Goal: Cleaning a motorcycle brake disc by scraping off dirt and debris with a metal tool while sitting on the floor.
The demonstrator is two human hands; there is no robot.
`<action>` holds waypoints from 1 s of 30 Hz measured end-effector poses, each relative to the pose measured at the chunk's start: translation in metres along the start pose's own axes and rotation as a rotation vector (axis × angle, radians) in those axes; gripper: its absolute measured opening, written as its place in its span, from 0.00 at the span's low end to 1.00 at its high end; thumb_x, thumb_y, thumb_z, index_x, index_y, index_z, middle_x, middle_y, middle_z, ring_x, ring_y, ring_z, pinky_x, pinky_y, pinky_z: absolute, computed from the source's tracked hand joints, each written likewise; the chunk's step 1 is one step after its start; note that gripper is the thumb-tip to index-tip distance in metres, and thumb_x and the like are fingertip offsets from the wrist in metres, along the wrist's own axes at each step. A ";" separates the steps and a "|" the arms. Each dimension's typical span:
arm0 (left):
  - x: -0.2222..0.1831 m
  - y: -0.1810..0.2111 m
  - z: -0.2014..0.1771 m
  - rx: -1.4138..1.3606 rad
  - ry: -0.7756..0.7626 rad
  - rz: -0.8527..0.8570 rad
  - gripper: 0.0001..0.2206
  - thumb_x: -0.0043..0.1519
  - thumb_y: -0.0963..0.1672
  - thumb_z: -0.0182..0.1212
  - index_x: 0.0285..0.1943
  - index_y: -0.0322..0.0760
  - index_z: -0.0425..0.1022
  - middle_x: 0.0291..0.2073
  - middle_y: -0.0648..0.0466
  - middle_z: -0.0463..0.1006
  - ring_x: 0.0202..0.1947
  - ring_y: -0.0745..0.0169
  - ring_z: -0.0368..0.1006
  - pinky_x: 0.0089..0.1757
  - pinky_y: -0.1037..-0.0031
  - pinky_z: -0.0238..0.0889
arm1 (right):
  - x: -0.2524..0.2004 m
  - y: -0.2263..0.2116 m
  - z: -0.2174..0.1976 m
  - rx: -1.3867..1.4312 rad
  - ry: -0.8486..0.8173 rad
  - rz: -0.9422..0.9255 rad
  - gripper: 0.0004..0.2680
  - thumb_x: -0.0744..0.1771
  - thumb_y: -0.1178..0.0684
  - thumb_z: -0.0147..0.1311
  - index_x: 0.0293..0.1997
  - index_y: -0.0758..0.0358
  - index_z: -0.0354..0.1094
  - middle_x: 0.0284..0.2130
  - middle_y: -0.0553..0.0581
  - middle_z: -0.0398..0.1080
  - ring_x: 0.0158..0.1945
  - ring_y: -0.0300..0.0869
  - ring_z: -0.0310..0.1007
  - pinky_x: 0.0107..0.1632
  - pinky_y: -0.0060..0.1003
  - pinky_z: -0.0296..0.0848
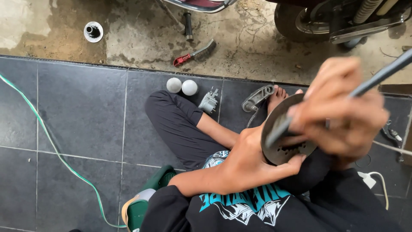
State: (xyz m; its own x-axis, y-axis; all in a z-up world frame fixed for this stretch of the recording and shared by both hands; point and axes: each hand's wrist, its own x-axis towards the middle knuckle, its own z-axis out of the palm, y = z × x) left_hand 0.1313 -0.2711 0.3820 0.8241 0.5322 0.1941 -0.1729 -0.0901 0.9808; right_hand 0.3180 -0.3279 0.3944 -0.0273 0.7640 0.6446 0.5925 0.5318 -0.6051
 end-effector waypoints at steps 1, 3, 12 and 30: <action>0.001 0.000 0.001 -0.070 -0.005 -0.029 0.20 0.56 0.37 0.66 0.58 0.28 0.68 0.44 0.47 0.78 0.40 0.59 0.77 0.43 0.73 0.75 | -0.005 0.003 -0.002 -0.017 0.058 0.081 0.05 0.60 0.57 0.63 0.31 0.58 0.69 0.28 0.49 0.73 0.46 0.44 0.59 0.52 0.42 0.63; 0.002 0.000 0.001 -0.139 -0.010 -0.053 0.25 0.57 0.37 0.65 0.65 0.24 0.65 0.51 0.44 0.79 0.50 0.55 0.81 0.50 0.73 0.79 | -0.004 0.003 -0.004 -0.036 0.115 0.158 0.07 0.61 0.60 0.65 0.34 0.61 0.68 0.31 0.51 0.72 0.49 0.45 0.57 0.55 0.41 0.62; 0.000 -0.001 -0.004 -0.024 -0.007 0.001 0.19 0.57 0.38 0.67 0.57 0.30 0.71 0.42 0.49 0.80 0.35 0.62 0.76 0.40 0.73 0.73 | 0.008 -0.006 -0.001 -0.086 0.039 0.042 0.06 0.59 0.65 0.63 0.30 0.62 0.69 0.22 0.48 0.66 0.39 0.44 0.59 0.45 0.41 0.61; -0.002 0.000 -0.009 0.006 0.005 0.044 0.12 0.56 0.37 0.67 0.46 0.33 0.71 0.34 0.50 0.77 0.27 0.62 0.72 0.32 0.71 0.69 | 0.000 -0.004 0.002 -0.080 -0.091 -0.020 0.05 0.59 0.55 0.64 0.31 0.56 0.72 0.26 0.44 0.74 0.40 0.42 0.64 0.52 0.45 0.62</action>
State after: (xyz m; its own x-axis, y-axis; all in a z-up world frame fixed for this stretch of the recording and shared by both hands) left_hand 0.1243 -0.2646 0.3809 0.8133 0.5315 0.2367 -0.2056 -0.1181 0.9715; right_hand 0.3141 -0.3290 0.3962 -0.1103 0.7852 0.6093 0.6530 0.5194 -0.5511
